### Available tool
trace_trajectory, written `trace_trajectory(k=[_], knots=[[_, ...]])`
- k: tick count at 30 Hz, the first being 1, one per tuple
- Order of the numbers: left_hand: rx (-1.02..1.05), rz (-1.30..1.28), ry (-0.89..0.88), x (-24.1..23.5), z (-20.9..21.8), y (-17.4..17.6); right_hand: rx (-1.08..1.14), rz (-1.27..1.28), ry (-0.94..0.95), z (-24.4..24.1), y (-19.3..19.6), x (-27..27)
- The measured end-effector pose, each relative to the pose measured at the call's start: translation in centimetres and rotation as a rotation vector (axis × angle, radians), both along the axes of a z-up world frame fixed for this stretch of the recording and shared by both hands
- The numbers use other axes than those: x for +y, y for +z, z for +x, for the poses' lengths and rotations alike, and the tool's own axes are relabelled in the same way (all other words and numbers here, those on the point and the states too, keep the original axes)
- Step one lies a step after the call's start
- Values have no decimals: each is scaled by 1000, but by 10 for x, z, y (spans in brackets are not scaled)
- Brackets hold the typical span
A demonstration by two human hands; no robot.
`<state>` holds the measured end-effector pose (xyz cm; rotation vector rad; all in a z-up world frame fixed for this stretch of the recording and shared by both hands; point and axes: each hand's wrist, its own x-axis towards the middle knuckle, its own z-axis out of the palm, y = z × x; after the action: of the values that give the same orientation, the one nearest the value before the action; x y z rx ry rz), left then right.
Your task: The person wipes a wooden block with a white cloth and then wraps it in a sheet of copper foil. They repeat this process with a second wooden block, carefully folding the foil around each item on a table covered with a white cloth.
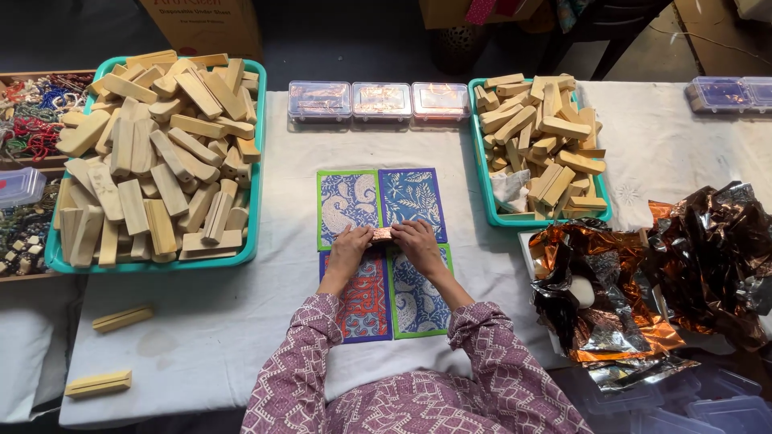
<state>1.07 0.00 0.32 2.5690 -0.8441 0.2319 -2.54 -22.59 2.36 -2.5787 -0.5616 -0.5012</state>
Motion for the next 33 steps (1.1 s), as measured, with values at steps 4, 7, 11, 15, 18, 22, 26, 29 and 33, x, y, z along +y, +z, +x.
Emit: trace_trajectory(k=[4,7,11,15,18,22,26,29,33], knots=[[77,-76,60,-6,1,3,-21,11,-104,9,25,-3],[269,-229,242,-11,5,-9,11,228,-290,8,47,-6],[677,-533,422,-29,26,-64,118,375,-407,10,20,-16],[882,-761,514,-45,24,-86,268,422,-428,-7,-15,-5],[889,-779,528,-45,22,-94,152,255,-216,-17,12,13],[888,-821,468,-44,21,-100,48,138,-173,8,18,15],[839,-772,456,-45,19,-110,190,291,-481,54,-12,-9],[837,-797,435,-43,19,-109,532,954,-514,87,-48,-25],[914,-903,374,-42,17,-109,868,1118,-407,83,-43,-17]])
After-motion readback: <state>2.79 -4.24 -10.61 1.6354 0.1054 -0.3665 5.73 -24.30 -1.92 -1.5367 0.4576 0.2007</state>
